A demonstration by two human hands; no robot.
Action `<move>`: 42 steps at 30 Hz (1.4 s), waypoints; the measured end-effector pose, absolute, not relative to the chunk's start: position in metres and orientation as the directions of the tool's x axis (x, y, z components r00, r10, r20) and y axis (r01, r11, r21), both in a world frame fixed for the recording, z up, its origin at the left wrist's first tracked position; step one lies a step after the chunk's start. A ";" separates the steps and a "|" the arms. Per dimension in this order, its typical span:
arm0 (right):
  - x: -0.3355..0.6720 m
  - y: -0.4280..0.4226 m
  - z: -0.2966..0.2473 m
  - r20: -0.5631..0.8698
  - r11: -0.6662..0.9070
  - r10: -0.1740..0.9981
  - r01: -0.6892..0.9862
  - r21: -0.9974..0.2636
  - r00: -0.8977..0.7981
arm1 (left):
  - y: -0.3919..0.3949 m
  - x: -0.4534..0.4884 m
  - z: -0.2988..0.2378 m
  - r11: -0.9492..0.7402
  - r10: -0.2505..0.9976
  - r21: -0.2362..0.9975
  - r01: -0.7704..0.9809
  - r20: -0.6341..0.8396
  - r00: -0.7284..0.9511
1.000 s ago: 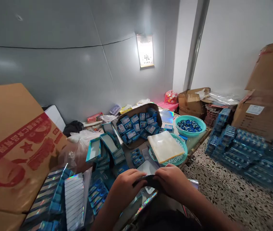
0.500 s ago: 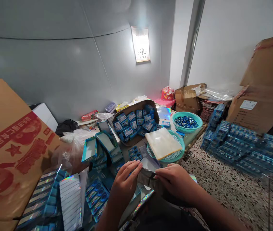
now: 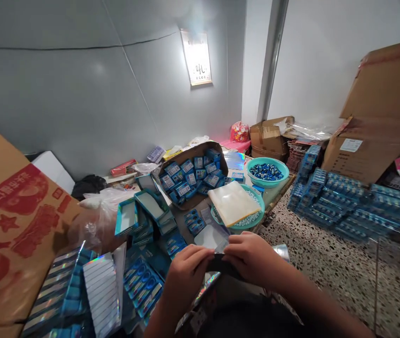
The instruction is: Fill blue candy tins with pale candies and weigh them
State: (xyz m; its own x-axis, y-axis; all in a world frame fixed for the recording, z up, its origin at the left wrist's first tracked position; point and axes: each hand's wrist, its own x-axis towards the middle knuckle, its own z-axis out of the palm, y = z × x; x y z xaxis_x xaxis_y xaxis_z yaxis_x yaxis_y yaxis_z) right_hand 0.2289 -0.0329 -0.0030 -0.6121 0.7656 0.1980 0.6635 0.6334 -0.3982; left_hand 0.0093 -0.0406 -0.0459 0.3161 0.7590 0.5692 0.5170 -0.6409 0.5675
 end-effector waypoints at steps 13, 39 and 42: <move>0.214 -0.038 -0.013 0.193 0.511 0.838 0.611 -0.605 -0.510 | -0.056 0.018 -0.040 -0.622 0.754 0.521 0.585 0.600 0.267; 0.198 -0.041 -0.012 0.184 0.569 0.719 0.415 -0.710 -0.671 | -0.073 -0.014 -0.028 -0.316 0.942 0.774 0.550 0.184 0.282; 0.194 -0.040 -0.015 0.154 0.561 0.706 0.414 -0.716 -0.691 | -0.076 -0.014 -0.032 -0.287 0.946 0.785 0.549 0.141 0.292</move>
